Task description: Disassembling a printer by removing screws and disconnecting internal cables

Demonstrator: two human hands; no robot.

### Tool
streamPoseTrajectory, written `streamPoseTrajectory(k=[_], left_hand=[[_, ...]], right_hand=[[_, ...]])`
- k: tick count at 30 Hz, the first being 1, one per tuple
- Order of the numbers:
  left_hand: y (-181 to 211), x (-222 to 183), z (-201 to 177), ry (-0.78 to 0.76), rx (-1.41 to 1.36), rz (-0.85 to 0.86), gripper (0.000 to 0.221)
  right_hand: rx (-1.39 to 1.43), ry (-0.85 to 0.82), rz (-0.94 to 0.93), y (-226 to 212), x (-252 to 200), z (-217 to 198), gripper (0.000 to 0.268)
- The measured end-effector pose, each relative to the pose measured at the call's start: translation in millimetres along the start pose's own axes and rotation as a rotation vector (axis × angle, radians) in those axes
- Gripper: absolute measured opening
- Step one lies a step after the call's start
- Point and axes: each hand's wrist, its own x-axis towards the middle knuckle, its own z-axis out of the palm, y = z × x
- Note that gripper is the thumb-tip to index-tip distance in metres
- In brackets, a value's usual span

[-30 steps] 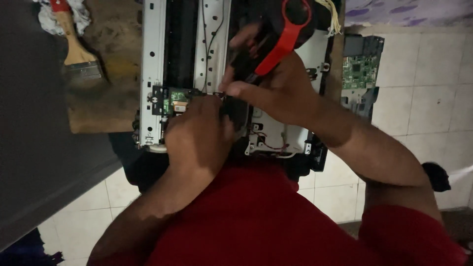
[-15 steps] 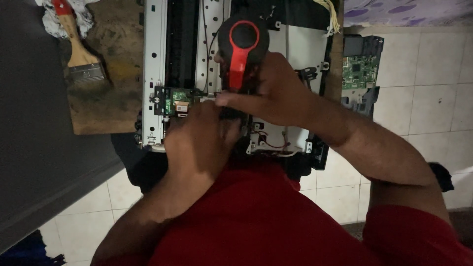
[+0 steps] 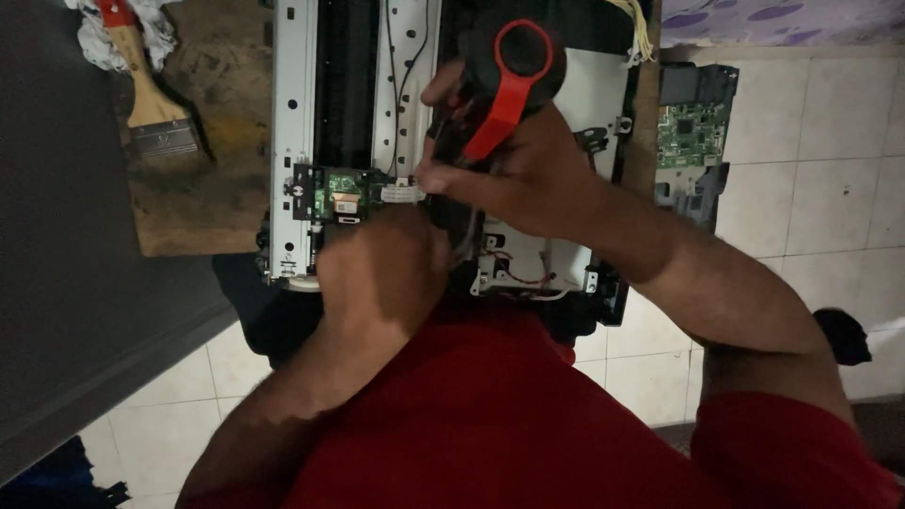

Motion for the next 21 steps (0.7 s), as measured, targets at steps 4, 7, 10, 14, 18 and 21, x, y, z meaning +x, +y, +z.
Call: streamPoseTrajectory(k=[4,7,10,14,18,21], left_hand=[[1,-1,-2,0.077,-0.012,-0.006,0.027],[-3,-2,2,0.155,-0.066,0.067,0.021],[-4,-1,3,0.163,-0.038,0.052,0.023],[-6,-2,2,0.229,-0.054,0.13,0.023],[-8,-3,3,0.253,-0.049,0.191,0.021],[-8,0,8,0.195,-0.004,0.14,0.02]], right_hand=[[-0.017,0.003,-0.027,0,-1,1,0.045],[-0.03,0.02,-0.01,-2,-2,1,0.046],[-0.031,-0.003,-0.025,-1,-2,1,0.043],[-0.092,0.038,-0.016,2,-4,1,0.043],[0.002,0.028,0.017,0,-5,2,0.044],[-0.072,0.025,0.025,2,-6,1,0.045]])
